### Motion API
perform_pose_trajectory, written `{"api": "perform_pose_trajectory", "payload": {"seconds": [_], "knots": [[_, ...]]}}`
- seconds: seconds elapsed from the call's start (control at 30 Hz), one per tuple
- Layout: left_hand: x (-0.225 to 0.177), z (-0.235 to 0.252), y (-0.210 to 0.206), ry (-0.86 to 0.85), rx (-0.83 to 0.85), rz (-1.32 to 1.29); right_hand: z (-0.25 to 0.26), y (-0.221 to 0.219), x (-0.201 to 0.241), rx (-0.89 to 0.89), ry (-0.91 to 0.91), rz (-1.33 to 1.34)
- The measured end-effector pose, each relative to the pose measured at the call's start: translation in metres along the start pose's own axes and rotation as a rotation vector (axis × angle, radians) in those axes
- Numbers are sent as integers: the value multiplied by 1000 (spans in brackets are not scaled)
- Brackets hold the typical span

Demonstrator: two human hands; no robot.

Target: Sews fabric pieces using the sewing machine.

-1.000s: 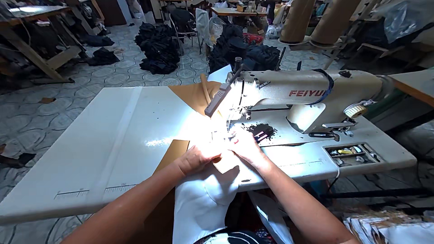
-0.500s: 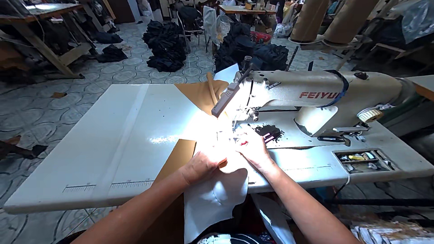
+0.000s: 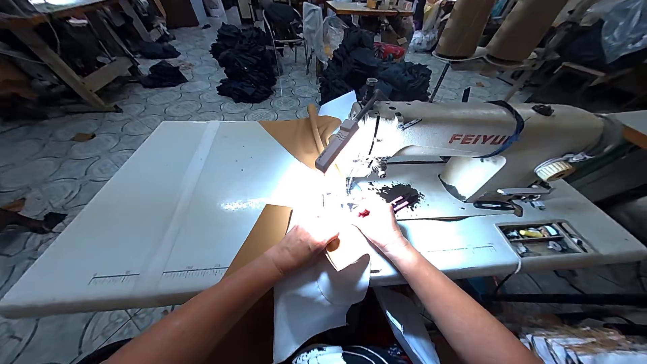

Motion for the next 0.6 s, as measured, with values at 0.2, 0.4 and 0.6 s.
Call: {"api": "perform_pose_trajectory", "payload": {"seconds": [0.2, 0.4, 0.6], "knots": [[4, 1, -1, -12, 15, 13, 1, 0, -2, 13, -7, -7], [1, 6, 3, 3, 61, 8, 3, -3, -10, 140, 99, -22], [-14, 9, 5, 67, 58, 114, -2, -3, -12, 207, 260, -136]]}}
Point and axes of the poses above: each hand's wrist, its own z-axis towards the middle knuckle, its own y-axis out of the back of the hand, x = y × z, the point moved 2 cm from there along z, towards the middle knuckle, and after that the axes turned 2 degrees about x, right-handed, at the moved point
